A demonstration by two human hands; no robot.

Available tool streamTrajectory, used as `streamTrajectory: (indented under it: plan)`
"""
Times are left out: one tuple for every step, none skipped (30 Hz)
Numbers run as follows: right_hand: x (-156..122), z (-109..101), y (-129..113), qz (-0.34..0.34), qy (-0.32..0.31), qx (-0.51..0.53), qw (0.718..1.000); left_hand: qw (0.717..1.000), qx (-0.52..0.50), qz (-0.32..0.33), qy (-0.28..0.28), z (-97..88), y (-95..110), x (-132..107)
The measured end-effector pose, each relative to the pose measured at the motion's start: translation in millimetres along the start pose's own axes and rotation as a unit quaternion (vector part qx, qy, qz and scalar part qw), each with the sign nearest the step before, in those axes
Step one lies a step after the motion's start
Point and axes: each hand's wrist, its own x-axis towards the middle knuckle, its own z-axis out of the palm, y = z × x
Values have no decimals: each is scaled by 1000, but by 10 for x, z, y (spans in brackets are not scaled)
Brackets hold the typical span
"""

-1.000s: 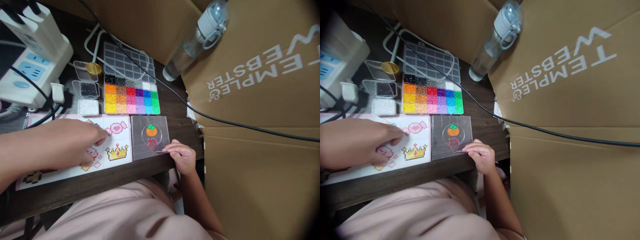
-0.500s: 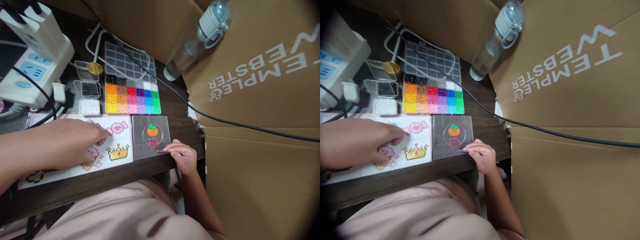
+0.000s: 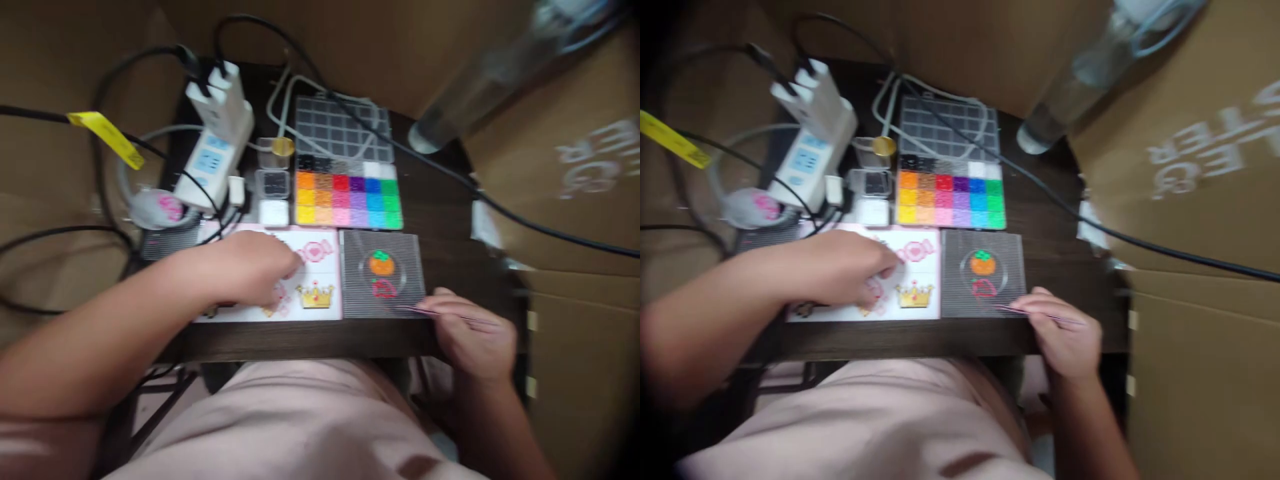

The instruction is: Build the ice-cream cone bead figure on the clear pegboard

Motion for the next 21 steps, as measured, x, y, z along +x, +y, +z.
streamTrajectory:
  plan:
    - [-5,-3,31,6,21,8,1000,1000,6,6,6,17,-19,6]
    - [-9,-3,63,10,28,10,1000,1000,11,6,12,35,-36,13]
    - [-11,-2,90,4,33,19,999,1000,13,7,17,51,-50,20]
    - [-12,0,107,7,35,21,999,1000,15,7,20,64,-58,26]
    - [-12,2,114,9,38,21,999,1000,15,7,22,71,-61,29]
    - [-12,4,113,13,43,19,999,1000,15,9,23,73,-59,30]
    - [-11,7,105,17,48,16,999,1000,15,9,22,71,-53,29]
    - [-12,10,95,19,54,15,998,1000,13,9,21,66,-46,27]
    - [-13,14,85,20,59,14,998,1000,12,7,18,60,-39,24]
    - [-16,18,76,20,64,13,998,1000,11,4,16,55,-33,23]
    - [-20,22,70,21,70,9,997,1000,10,2,14,52,-30,22]
    - [-24,23,66,24,75,5,997,1000,11,0,13,52,-29,22]
    - [-28,23,65,26,76,1,997,1000,12,2,14,55,-33,22]
    - [-31,20,67,27,75,0,997,1000,13,5,16,61,-39,23]
    - [-33,15,72,26,70,3,997,1000,12,10,19,68,-49,23]
    - [-32,9,78,23,62,8,998,1000,10,14,22,74,-60,22]
    - [-29,3,85,20,56,12,998,1000,7,18,24,80,-72,20]
    - [-24,-2,91,16,51,15,998,999,3,20,25,85,-84,17]
    - [-18,-6,95,13,47,17,999,999,-1,22,26,87,-95,12]
    - [-11,-8,96,9,43,19,999,999,-3,24,27,86,-104,7]
    - [-2,-8,94,6,40,21,999,999,-6,27,29,84,-110,1]
